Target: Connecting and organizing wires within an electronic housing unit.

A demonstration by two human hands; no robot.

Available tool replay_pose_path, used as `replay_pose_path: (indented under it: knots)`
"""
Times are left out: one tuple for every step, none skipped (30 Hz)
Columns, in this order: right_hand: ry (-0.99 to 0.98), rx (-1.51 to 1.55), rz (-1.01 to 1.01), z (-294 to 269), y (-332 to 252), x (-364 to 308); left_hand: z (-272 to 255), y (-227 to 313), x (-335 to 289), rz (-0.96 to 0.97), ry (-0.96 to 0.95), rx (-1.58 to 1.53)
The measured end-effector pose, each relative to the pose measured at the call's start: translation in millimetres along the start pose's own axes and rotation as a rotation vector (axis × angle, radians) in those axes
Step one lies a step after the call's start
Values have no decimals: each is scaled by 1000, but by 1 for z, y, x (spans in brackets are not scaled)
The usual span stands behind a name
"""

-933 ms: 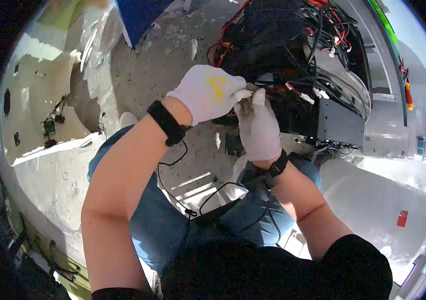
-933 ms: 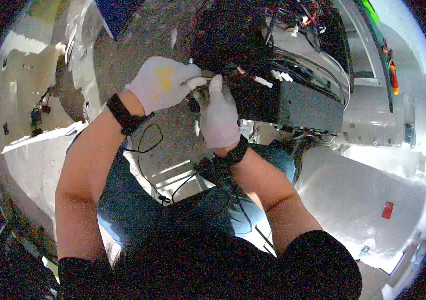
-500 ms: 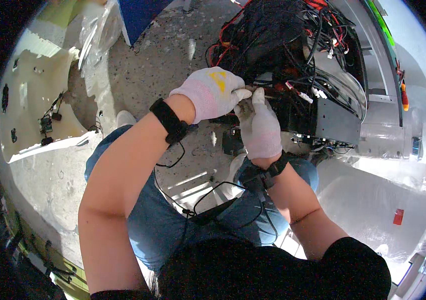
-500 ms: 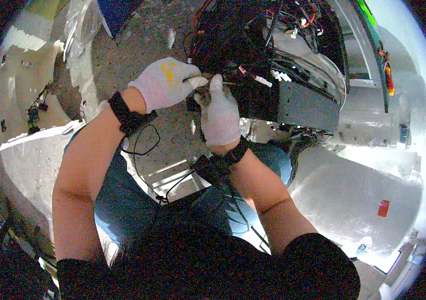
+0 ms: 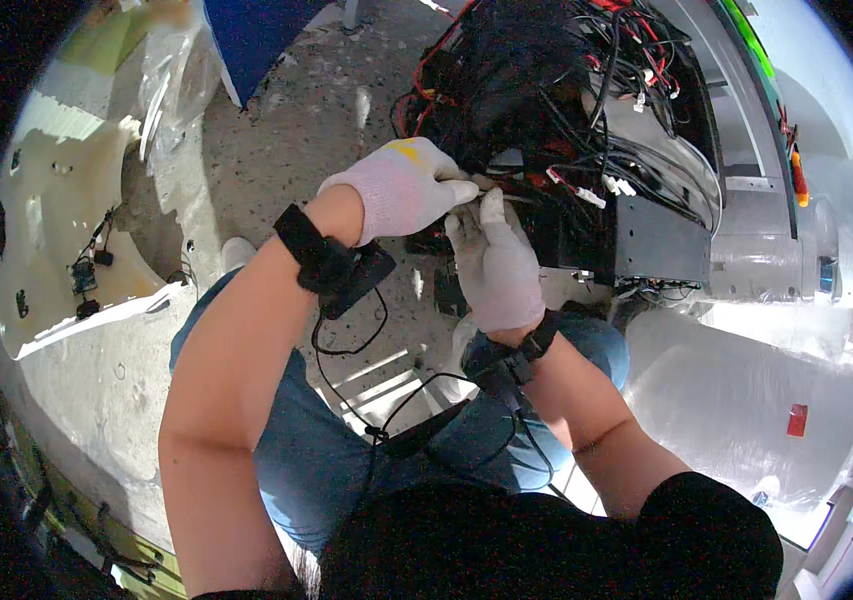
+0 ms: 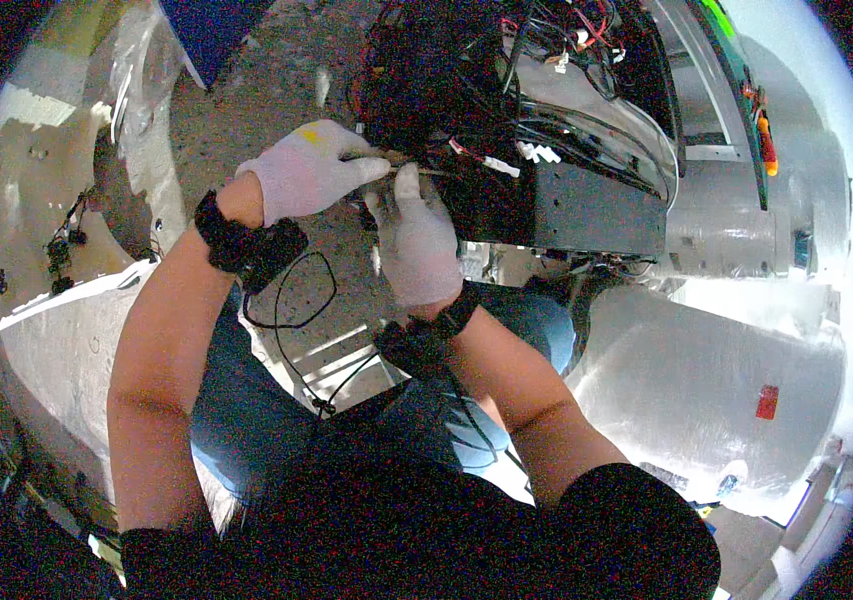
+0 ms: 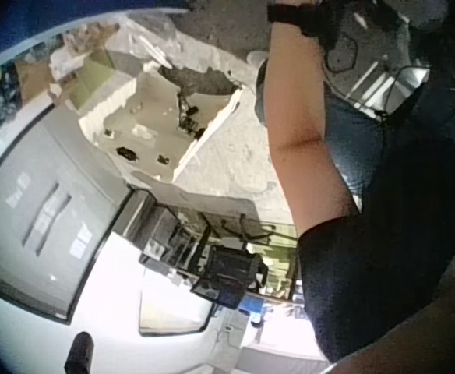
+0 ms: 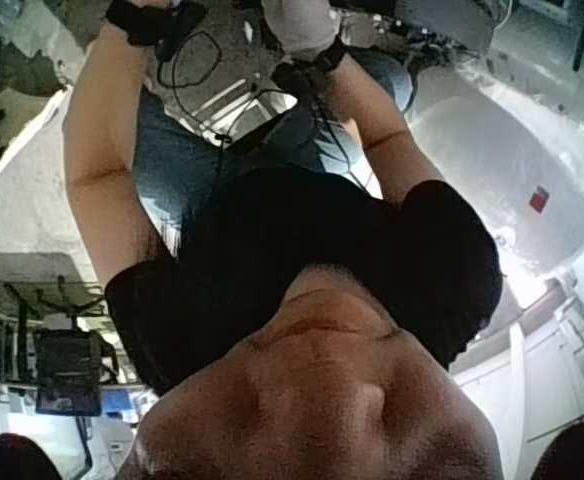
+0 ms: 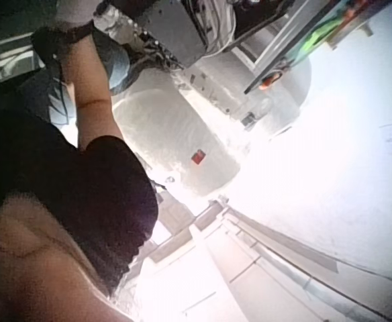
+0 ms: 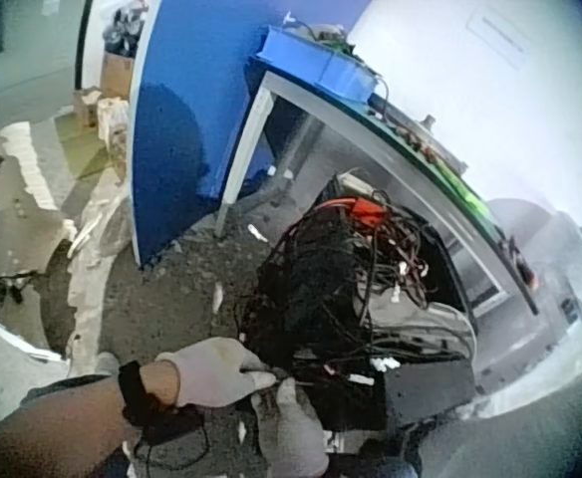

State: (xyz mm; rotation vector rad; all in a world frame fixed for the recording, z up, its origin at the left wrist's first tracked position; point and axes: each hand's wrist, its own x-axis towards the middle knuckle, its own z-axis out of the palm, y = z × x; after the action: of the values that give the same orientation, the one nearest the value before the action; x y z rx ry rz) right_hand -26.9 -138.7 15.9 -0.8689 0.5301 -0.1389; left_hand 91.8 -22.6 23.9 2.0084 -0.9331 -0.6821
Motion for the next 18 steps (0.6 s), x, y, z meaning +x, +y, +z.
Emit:
replay_pose_path:
  knots:
    - [21,-79,17,1,-1,-1,0,0,0,0,-2,0]
    - [67,-161,41,1,-3,-2,0,-1,-1,-54,-33,-46]
    - [44,-157,36,1,-4,-3,1,-1,-1,-102,-66,-99]
    - [52,-194,53,1,-6,-4,0,-3,0,-109,-70,-94]
    - [63,-229,71,2,-7,-6,-2,-4,2,-296,-219,-271]
    - [68,-229,70,2,-8,-6,-4,-5,3,-477,-368,-458]
    - [86,-214,74,3,-7,-6,-6,-6,4,-480,-368,-447]
    - [95,-200,64,3,-7,-5,-7,-7,5,-460,-356,-452]
    - [105,-202,74,4,-6,-4,-7,-7,6,-440,-343,-459]
    - [46,-146,17,4,-4,-2,-6,-7,6,-437,-344,-460]
    - [-12,-89,-39,4,-2,0,-4,-5,6,-187,-141,-252]
    - [-10,-90,-41,3,-2,2,-3,-3,5,42,51,-42]
    - [-26,-52,-34,2,-2,4,0,-1,4,64,61,-43]
    - [-26,-21,-43,1,-1,4,5,2,1,119,222,106]
    - [-39,-15,-27,0,-1,4,10,5,-3,198,400,253]
    - [-61,-240,-143,0,-1,4,12,7,-7,247,423,325]
    - [-85,-464,-258,-1,-1,3,14,9,-10,212,388,336]
    - [-84,-459,-255,-1,-1,2,15,10,-12,294,458,447]
